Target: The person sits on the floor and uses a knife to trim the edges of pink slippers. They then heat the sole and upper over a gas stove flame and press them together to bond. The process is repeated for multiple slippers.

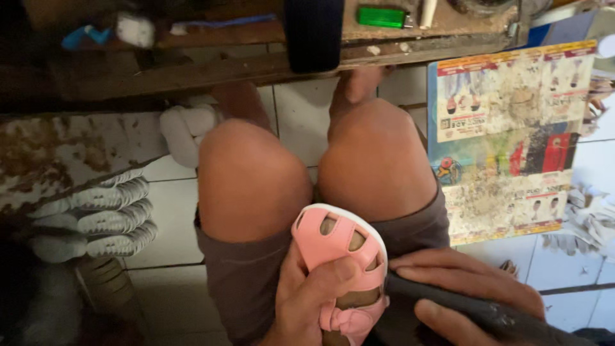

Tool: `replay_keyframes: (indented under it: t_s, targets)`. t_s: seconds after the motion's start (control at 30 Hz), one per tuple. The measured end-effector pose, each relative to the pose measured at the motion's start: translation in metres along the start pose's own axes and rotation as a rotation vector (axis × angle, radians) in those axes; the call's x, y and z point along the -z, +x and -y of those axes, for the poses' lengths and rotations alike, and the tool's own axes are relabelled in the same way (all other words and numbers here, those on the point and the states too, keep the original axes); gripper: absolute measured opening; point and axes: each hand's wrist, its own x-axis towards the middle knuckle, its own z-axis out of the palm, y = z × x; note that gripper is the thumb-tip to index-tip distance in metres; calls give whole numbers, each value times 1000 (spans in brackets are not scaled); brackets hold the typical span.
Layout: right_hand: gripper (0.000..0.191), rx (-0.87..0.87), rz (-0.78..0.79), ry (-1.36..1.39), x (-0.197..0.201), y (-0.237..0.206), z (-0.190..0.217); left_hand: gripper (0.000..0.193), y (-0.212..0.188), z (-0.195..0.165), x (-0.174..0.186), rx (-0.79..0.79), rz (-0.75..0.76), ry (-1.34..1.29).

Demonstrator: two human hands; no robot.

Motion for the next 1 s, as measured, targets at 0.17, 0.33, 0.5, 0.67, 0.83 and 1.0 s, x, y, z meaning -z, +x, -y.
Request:
replay_keyframes:
  t_s: [0.17, 0.33, 0.5, 0.67, 0.83, 1.0]
  targets:
    - [36, -26, 93, 118, 3, 12, 7, 39, 1, -10, -9, 81, 16, -19]
    - [37, 9, 68, 209, 3, 14, 4, 34, 2, -12, -1, 100, -11, 143]
    - [39, -89, 207, 184, 14, 20, 6, 35, -3, -14, 8, 176, 43, 136]
    - [36, -131, 61, 485, 10, 29, 9, 56, 0, -13, 0, 289, -342, 82]
    - [36, -105, 272, 220, 34, 33, 11, 53, 3, -14, -5, 214, -58, 171]
    - [36, -245, 226, 316, 38, 41, 14, 48, 8, -15, -9, 145, 34, 283]
